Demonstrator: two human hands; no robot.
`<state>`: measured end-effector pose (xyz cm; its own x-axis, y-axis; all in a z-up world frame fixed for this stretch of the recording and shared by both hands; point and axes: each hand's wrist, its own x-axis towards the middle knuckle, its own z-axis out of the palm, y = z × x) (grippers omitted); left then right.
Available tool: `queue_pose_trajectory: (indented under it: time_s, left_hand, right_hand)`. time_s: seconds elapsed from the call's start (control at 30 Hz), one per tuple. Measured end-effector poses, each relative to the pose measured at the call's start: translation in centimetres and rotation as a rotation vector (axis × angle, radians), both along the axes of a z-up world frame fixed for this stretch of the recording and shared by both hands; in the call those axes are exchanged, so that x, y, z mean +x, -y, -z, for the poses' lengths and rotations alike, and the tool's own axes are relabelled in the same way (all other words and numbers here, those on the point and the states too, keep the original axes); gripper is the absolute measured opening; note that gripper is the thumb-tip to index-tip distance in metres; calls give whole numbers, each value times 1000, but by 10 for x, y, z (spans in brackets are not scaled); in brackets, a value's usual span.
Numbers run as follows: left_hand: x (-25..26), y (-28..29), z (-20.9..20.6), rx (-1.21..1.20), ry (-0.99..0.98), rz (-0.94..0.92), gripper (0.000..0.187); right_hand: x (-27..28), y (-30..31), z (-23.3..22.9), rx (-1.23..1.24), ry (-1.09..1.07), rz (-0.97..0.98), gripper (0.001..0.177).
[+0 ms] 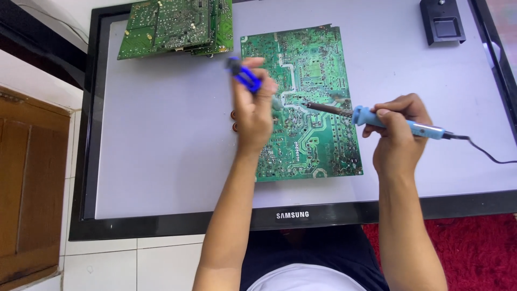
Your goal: Using a soldering iron and a desoldering pump to remove solder from components on a printed circuit board.
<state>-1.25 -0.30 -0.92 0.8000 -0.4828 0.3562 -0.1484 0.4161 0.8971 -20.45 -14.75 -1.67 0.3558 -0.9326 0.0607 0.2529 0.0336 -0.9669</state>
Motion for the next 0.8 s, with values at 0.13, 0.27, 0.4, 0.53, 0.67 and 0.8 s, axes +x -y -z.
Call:
queue_pose_trajectory:
  time_s: [0.13,0.27,0.4,0.53,0.67,0.8]
  left_hand:
    - [27,-37,4,-198,4,-184,28]
    - [41,-66,5,-303,-63,-249,16]
    - [39,-71,22,-268,-131,-265,37]
    - [35,-64,31,-280,-177,-226,47]
    - [35,-60,41,-284,-192,-175,58]
    - [34,-61,39,-240,-201,-132,67]
  right_hand:
    - [5,-2,5,-14,-55,-51,3]
    - [7,-2,8,-5,-78,-90,1]
    - [11,-2,8,-18,-85,-95,3]
    - [10,-4,1,-41,-90,-119,6]
    - [11,-4,0,-59,-114,-84,4]
    - [13,-2,6,-61,-87,-105,3]
